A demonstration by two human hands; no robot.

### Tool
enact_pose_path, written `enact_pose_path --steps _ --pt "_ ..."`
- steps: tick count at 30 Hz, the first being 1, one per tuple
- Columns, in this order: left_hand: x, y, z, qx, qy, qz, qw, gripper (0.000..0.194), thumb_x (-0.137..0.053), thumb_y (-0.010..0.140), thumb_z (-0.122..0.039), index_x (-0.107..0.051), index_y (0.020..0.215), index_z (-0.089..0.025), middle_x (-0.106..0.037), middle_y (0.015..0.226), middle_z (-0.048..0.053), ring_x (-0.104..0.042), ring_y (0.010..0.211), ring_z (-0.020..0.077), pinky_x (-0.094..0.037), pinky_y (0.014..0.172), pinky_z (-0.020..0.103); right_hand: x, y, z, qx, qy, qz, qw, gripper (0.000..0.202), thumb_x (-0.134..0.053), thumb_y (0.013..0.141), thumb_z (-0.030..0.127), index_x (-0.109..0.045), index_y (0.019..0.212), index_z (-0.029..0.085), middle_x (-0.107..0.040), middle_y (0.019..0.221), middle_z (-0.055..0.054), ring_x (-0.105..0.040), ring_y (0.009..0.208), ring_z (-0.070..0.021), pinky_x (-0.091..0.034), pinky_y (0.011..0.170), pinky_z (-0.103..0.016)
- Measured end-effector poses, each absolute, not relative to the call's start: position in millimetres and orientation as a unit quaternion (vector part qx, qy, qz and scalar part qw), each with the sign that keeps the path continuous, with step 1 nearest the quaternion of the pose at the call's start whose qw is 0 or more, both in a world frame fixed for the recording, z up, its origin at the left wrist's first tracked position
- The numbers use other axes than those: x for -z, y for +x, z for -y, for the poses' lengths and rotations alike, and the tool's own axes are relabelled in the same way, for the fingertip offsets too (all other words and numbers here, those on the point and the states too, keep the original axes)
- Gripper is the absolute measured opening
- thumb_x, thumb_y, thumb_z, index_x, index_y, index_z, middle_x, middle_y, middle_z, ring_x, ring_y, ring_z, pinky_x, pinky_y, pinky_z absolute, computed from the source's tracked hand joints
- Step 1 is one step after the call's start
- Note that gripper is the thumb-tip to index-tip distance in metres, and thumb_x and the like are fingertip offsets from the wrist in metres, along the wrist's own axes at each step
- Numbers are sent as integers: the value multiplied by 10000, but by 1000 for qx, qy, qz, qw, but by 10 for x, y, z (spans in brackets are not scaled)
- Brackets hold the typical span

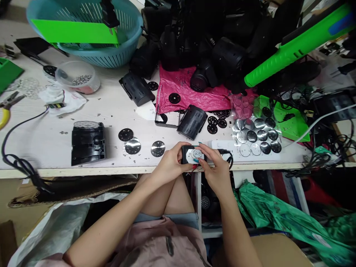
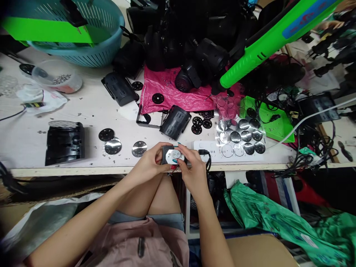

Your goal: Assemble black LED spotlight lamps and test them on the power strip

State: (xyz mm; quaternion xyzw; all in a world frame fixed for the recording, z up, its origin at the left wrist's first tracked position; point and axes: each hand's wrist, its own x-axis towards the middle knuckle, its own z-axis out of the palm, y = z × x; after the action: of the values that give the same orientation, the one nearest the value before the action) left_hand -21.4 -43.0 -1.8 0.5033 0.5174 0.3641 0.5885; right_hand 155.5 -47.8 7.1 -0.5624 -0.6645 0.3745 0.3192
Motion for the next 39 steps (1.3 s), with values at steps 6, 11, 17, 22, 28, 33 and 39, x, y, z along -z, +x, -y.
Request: enact_pose_path --steps 6,11,17,22,28,33,39 --pt "11 -233 421 -363 505 -518 587 563 -765 655 -143 -581 1185 -193 -323 612 -115 -322 561 93 -233 509 229 -86 1562 441 -328 -554 704 301 401 -585 906 197 -612 1292 305 -665 1219 -38 -622 1158 -186 -497 1036 -354" --pt "19 -235 425 -362 506 -511 593 564 -754 664 -138 -571 1195 -187 -319 614 -116 -314 561 92 -235 505 232 -81 1561 444 -294 -542 732 290 423 -555 920 192 -594 1324 312 -680 1195 -42 -639 1119 -199 -537 977 -359" --pt "35 -244 420 -354 511 -513 591 581 -762 658 -153 -569 1205 -191 -297 608 -117 -306 559 95 -225 505 238 -151 1576 384 -282 -534 760 239 437 -536 916 183 -603 1328 312 -678 1197 -67 -612 1157 -240 -552 967 -419" --pt "31 -242 421 -354 512 -518 587 583 -760 664 -162 -565 1213 -189 -311 616 -115 -317 568 95 -243 517 234 -89 1631 373 -275 -501 786 236 450 -479 952 186 -552 1375 319 -649 1311 -37 -501 1315 -232 -493 1065 -460" --pt "73 -278 409 -351 524 -500 593 642 -772 662 -170 -539 1261 -192 -309 621 -116 -316 572 96 -243 516 230 -63 1638 374 -270 -489 795 238 445 -467 957 171 -552 1375 300 -661 1304 -21 -507 1327 -206 -488 1077 -426" --pt "101 -297 398 -342 529 -492 601 690 -765 660 -149 -513 1302 -180 -315 623 -117 -331 576 99 -254 525 229 -69 1628 387 -285 -500 780 247 428 -495 952 189 -565 1357 306 -652 1317 -30 -512 1325 -203 -482 1079 -426" --pt "91 -291 404 -344 527 -491 603 667 -757 664 -166 -523 1287 -199 -321 628 -112 -334 577 101 -251 518 227 -120 1658 398 -380 -520 714 276 382 -531 944 230 -597 1311 311 -612 1371 -36 -480 1361 -202 -397 1153 -438"
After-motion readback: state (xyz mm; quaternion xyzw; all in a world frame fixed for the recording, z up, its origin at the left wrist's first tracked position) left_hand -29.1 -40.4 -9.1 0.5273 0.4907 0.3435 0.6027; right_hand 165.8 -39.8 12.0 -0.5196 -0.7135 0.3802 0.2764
